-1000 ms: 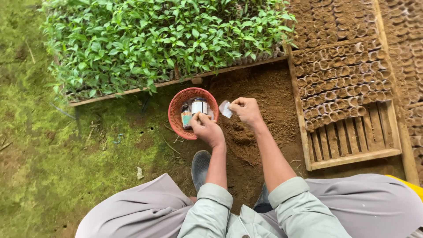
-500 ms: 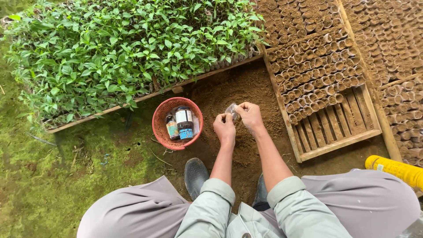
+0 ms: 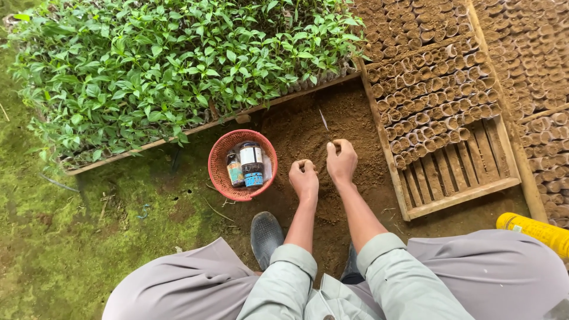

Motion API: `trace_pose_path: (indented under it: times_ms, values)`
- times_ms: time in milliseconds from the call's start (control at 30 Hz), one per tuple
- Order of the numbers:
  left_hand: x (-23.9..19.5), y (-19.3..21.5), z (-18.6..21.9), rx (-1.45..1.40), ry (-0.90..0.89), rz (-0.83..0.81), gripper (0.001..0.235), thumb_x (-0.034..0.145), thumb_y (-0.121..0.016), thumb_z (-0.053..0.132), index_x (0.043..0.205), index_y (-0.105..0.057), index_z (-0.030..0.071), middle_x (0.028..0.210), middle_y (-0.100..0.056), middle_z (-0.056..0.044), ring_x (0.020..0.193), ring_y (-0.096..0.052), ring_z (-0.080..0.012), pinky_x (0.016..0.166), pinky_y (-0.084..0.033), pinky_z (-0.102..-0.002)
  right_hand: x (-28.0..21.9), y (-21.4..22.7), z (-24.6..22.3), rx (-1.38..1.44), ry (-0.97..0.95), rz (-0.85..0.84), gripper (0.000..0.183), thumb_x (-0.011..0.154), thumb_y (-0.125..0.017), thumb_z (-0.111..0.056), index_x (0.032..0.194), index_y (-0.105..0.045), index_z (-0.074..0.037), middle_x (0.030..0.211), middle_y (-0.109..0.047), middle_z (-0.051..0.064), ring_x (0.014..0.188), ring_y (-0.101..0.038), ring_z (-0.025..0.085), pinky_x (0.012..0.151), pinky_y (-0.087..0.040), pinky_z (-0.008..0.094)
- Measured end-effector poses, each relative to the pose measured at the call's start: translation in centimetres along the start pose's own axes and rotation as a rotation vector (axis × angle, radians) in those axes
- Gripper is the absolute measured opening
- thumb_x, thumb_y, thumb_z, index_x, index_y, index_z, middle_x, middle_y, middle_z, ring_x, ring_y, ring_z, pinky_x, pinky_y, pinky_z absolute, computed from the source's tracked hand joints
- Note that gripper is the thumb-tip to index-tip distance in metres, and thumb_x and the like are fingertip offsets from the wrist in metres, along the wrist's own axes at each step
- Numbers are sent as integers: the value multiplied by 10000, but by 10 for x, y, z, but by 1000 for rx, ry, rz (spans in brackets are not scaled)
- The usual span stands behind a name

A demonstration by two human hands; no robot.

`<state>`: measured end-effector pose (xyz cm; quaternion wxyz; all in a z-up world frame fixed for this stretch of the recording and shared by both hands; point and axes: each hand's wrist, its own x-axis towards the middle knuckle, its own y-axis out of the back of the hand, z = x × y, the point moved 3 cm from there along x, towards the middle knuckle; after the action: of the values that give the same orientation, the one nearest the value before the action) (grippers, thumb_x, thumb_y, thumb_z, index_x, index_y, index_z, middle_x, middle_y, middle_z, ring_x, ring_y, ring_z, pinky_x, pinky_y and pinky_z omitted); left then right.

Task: Filling small biodegradable pots with soil and seeds, then arranging them in a wooden tray.

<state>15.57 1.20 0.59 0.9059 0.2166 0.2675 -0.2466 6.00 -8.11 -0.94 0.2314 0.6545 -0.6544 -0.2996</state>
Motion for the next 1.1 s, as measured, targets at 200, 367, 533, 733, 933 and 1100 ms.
trace_pose_path:
  times_ms: [200, 367, 533, 733, 933, 1100]
  values:
    - [0, 8, -3, 8, 0, 17, 183, 856, -633, 162, 949, -746, 52, 734, -733, -70, 624, -713, -151, 680, -566, -336, 5, -16, -21, -53, 166, -9, 153, 933, -703, -240, 1040, -709, -130, 960, -657, 67, 894, -709, 337, 787, -571, 487]
    - [-2, 20, 9, -11, -25, 84, 172, 870, -617, 146, 930, -742, 44, 694, -711, -71, 633, -705, -169, 688, -563, -347, 3, -37, -6, -93, 198, -65, 121, 931, -689, -232, 1011, -710, -144, 952, -634, 67, 907, -707, 357, 792, -577, 491]
    - [-20, 38, 47, -47, -359, 404, 123, 924, -692, 171, 873, -723, 64, 762, -728, -156, 797, -728, -360, 763, -557, -420, -6, -54, -12, -56, 298, -53, 76, 905, -714, -269, 951, -722, -208, 921, -627, -2, 857, -723, 264, 757, -583, 426]
    - [-8, 96, 114, -298, -348, 618, 301, 995, -637, 275, 750, -676, 104, 628, -647, -59, 604, -559, -160, 727, -521, -333, -49, -33, -120, 152, 709, -32, 85, 882, -784, -232, 871, -760, -151, 1111, -649, 72, 1107, -656, 327, 905, -549, 414]
    - [23, 119, 84, -409, -289, 695, 326, 1026, -598, 253, 752, -662, 89, 489, -546, 0, 465, -559, -76, 569, -498, -234, -84, -64, -154, -469, 471, -434, 245, 844, -694, -215, 1037, -821, -132, 1657, -310, 234, 1538, -148, 518, 1097, -386, 601]
    - [31, 123, 68, -462, -180, 639, 272, 994, -585, 243, 773, -630, 91, 509, -579, 3, 445, -572, -69, 537, -474, -212, -90, -75, -146, -589, 353, -520, 223, 880, -636, -165, 970, -838, -202, 1615, -419, 165, 1557, -162, 486, 1129, -300, 648]
